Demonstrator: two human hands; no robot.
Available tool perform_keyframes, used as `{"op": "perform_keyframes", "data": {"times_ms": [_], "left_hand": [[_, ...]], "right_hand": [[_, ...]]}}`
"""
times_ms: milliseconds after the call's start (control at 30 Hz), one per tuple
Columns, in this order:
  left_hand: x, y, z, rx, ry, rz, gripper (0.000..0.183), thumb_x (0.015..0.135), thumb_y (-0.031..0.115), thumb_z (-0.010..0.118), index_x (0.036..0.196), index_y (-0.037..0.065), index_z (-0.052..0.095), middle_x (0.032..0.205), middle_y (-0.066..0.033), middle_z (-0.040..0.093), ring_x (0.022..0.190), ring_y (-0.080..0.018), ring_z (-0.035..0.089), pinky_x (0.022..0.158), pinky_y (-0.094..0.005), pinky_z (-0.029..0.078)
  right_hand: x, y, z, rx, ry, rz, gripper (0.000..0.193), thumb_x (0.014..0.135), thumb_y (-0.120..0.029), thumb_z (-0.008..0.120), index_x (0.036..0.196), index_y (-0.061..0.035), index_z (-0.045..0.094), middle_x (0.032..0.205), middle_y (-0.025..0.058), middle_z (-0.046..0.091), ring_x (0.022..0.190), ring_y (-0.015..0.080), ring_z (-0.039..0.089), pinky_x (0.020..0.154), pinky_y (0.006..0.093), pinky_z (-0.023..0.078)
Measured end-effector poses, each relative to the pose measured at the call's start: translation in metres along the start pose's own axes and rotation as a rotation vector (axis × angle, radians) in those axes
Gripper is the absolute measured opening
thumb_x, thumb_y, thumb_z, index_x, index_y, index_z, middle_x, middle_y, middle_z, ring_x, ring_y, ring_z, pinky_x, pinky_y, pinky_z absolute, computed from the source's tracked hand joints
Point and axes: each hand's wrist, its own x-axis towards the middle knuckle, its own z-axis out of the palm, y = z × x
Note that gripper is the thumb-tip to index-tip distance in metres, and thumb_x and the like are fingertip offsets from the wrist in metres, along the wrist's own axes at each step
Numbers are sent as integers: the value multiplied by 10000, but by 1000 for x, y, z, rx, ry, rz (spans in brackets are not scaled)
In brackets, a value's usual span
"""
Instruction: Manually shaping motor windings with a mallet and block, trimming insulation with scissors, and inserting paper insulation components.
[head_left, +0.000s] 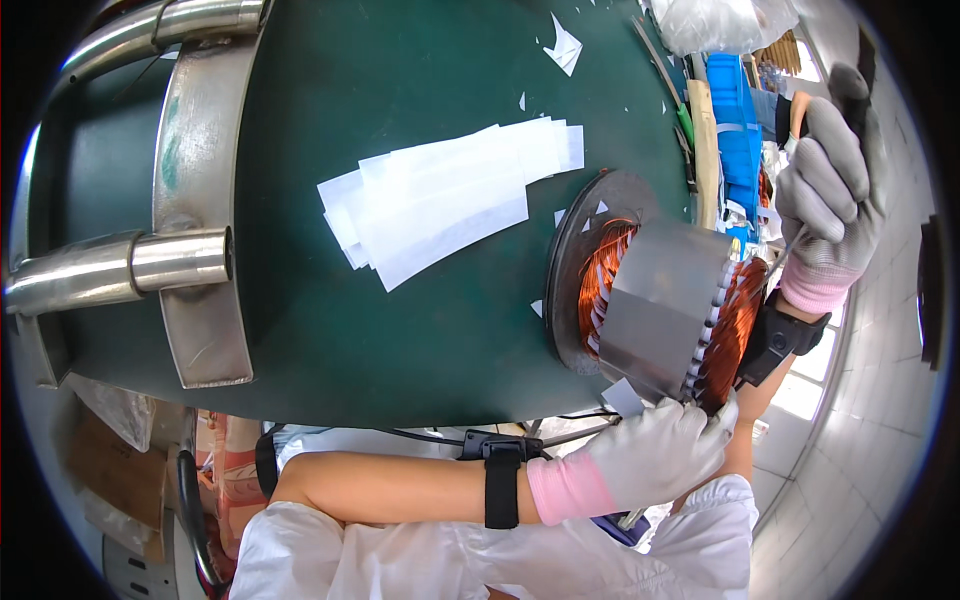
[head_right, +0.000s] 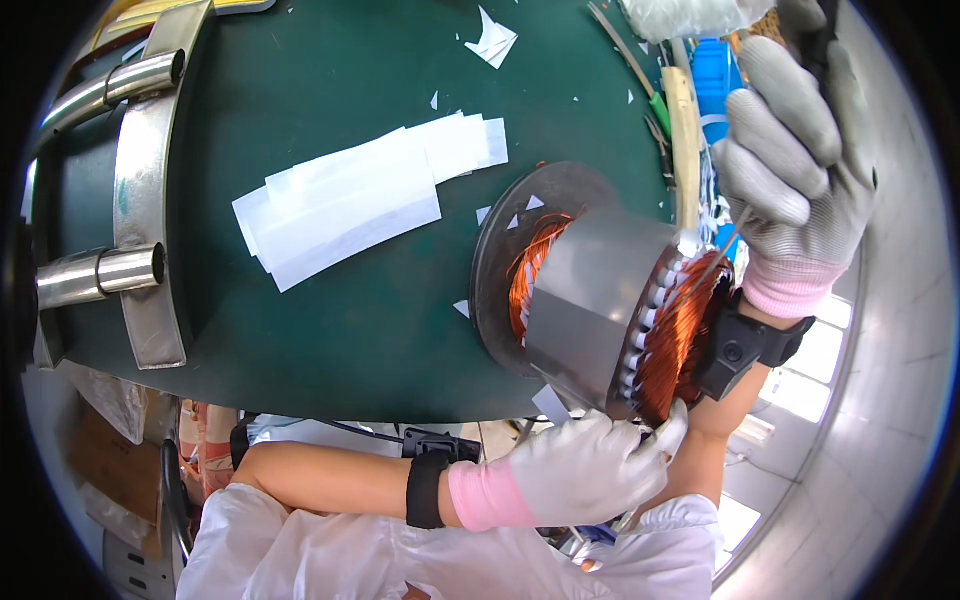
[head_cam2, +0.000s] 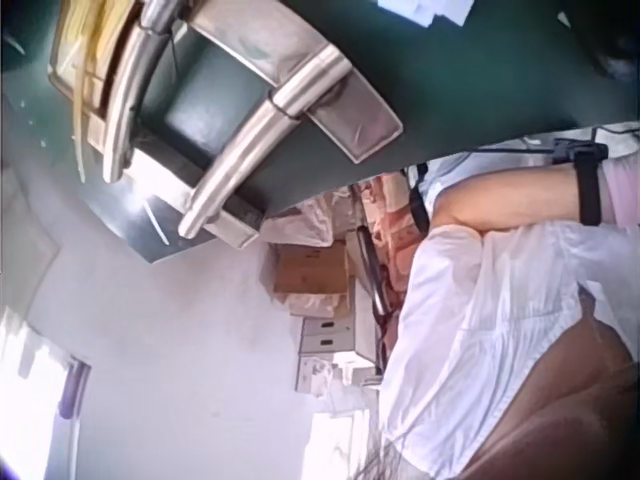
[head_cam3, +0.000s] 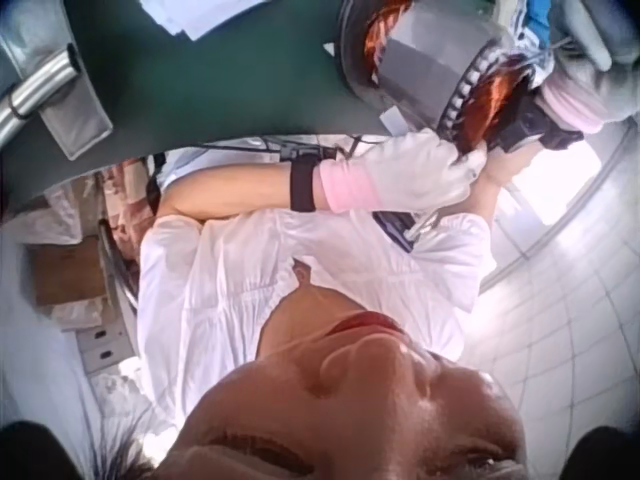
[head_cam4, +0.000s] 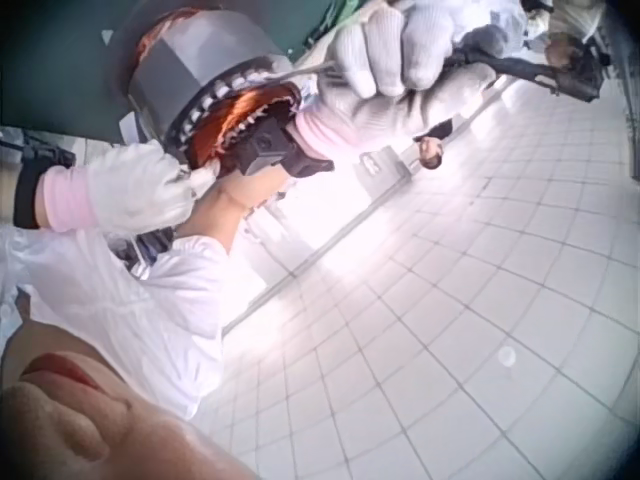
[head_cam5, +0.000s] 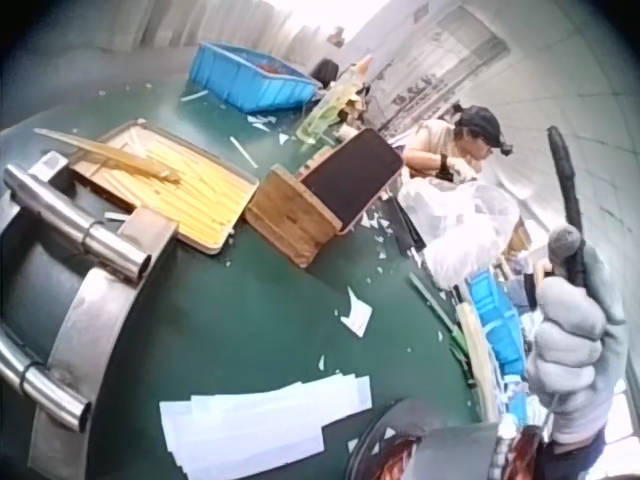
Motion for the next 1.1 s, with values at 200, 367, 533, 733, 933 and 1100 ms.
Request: {"op": "perform_keyframes", "data": {"times_ms": [200, 367, 533, 733, 933, 1100], "left_hand": [[-3, 0, 9, -106, -6, 43, 273, 823, 193, 513, 945, -36, 601, 920, -145, 625, 527, -119, 487, 467, -252, 423], [-5, -1, 9, -104, 13, 55, 410, 778, 252, 554, 1062, -43, 551, 840, -89, 556, 576, -125, 495, 515, -244, 421], [-5, -3, 8, -69, -9, 25, 622, 730, 317, 606, 1202, -75, 501, 692, -12, 482, 614, -130, 502, 556, -240, 420], [-5, -3, 3, -70, -28, 61, 565, 757, 279, 582, 1191, -73, 504, 686, -5, 492, 612, -124, 510, 563, -242, 429], [-3, -4, 0, -43, -3, 41, 539, 767, 271, 569, 1179, -72, 515, 695, -23, 510, 623, -130, 522, 585, -246, 449], [-4, -3, 0, -143, -47, -5, 548, 761, 291, 576, 1168, -74, 524, 723, -26, 517, 672, -130, 531, 616, -244, 456]], "right_hand": [[-17, 37, 20, -34, 1, 41, 217, 967, -149, 369, 1101, 11, 430, 646, 42, 395, 465, 97, 398, 384, 212, 369], [-20, 19, -5, 92, 9, -44, 129, 924, -83, 420, 927, 37, 470, 619, 111, 453, 445, 169, 468, 389, 261, 431], [-48, 9, -58, 409, -181, 183, 156, 882, -16, 471, 752, 62, 509, 593, 181, 511, 426, 242, 538, 394, 309, 493], [-26, -21, -6, 10, -21, 69, 235, 917, -116, 432, 1056, 47, 529, 786, 75, 499, 645, 105, 503, 571, 211, 411], [-7, -3, 2, -13, 74, -132, 235, 1003, -174, 350, 1142, 9, 401, 613, -8, 329, 413, 22, 327, 298, 135, 280], [-4, 6, 4, -46, 148, -87, 180, 1006, -177, 340, 1091, -27, 391, 609, -6, 333, 398, 30, 316, 288, 141, 266]]}}
